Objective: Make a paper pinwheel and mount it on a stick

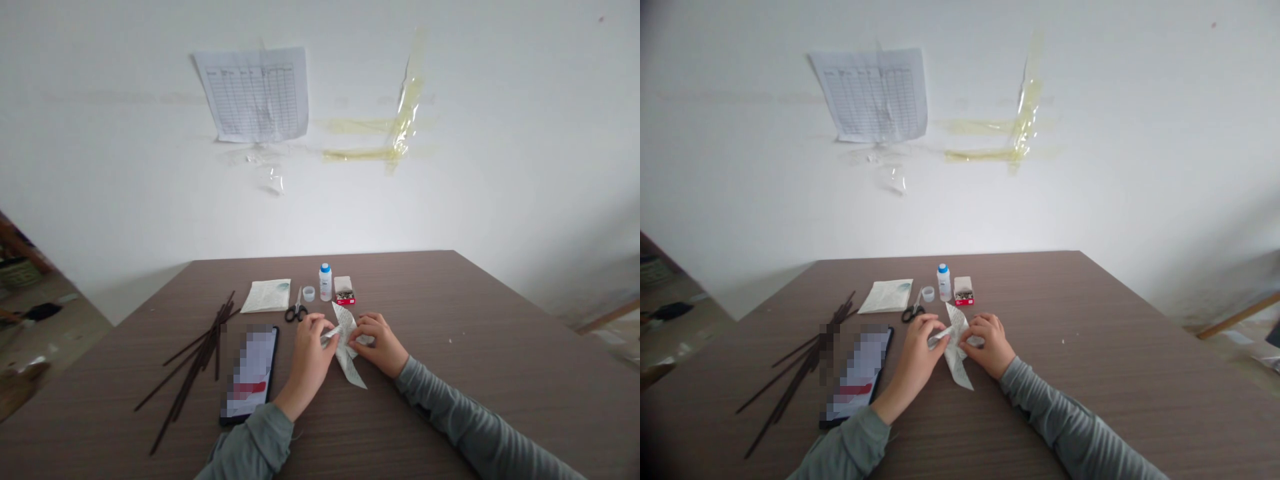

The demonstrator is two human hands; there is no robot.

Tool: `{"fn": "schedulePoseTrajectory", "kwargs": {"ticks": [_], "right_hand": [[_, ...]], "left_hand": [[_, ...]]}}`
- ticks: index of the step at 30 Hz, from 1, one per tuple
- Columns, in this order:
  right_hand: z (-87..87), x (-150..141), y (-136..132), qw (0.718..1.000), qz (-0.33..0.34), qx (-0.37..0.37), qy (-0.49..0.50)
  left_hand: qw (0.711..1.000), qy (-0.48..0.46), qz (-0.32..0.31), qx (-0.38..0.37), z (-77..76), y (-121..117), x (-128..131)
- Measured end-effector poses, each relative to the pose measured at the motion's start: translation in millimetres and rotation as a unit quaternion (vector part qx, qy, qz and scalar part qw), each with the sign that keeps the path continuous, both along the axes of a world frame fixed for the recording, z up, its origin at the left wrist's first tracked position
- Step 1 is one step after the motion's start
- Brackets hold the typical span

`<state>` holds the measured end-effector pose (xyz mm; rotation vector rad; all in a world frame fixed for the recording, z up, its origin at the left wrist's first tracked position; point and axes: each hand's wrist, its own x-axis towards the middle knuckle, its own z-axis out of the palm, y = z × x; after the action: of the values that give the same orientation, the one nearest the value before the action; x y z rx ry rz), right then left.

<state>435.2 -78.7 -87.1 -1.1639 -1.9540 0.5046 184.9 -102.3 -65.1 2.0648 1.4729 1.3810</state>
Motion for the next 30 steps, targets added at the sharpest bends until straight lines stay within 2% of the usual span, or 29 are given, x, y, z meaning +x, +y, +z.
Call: {"fn": "schedulePoseTrajectory", "kwargs": {"ticks": [7,14,30], "right_hand": [[9.4,0,-2,1.000,-0.007,0.000,0.009],[12.6,-2,-5,1.000,0.001,-0.004,0.007],[14.7,-2,-6,0.999,-0.027,-0.002,-0.018]], "left_hand": [[0.998,0.024,0.026,-0.045,-3.2,1,2],[0.997,0.020,0.006,-0.069,-3.4,6,3],[0.996,0.005,-0.009,-0.089,1.1,6,4]]}}
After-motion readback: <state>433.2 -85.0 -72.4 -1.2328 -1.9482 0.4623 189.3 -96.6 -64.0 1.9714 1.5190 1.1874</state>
